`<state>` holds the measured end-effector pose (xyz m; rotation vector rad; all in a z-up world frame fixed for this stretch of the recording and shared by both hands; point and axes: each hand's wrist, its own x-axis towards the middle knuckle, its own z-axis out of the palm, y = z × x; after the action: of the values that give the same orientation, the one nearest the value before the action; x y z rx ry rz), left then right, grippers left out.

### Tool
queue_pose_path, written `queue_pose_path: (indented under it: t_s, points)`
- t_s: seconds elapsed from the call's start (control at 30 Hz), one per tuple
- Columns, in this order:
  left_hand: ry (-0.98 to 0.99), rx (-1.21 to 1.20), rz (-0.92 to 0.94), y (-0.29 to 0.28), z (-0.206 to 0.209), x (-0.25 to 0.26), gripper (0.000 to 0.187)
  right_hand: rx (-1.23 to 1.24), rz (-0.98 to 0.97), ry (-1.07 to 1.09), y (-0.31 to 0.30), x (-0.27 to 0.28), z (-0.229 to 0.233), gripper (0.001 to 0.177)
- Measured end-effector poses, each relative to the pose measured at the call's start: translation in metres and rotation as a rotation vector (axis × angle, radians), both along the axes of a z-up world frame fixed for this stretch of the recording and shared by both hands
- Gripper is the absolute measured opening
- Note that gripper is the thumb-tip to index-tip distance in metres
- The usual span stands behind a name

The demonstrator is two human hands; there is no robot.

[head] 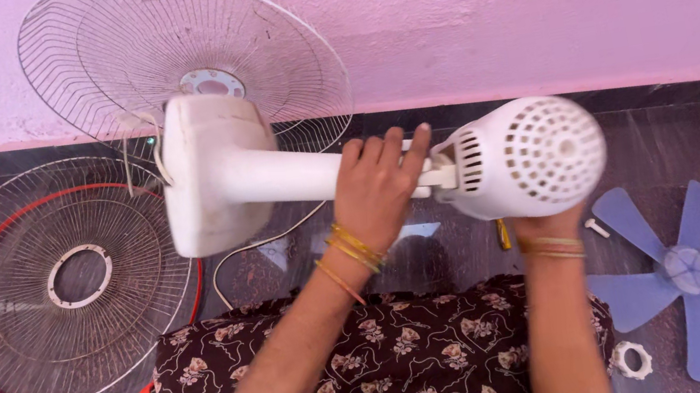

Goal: The person assembles an electric fan by attaching the motor housing to the base, then securing the front wire cage with a nut. The fan blades and rear cage remain on the floor.

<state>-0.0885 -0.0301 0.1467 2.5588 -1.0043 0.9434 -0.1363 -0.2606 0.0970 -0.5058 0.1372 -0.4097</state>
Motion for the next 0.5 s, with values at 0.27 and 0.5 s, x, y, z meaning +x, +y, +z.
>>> queue_pose_path:
  t_s: [0.27,0.5]
  points:
    - [0.087,-0.314,-0.055,-0.038,0.006,-0.007,0.090,-0.401,-0.212,-0.009,-0.065,-0.021,0.050,0.036]
    - [0.228,-0.538,-0.108,-0.047,-0.004,-0.012,0.097,-0.761,-0.123,-0.019,-0.058,-0.045,0.108,0.061]
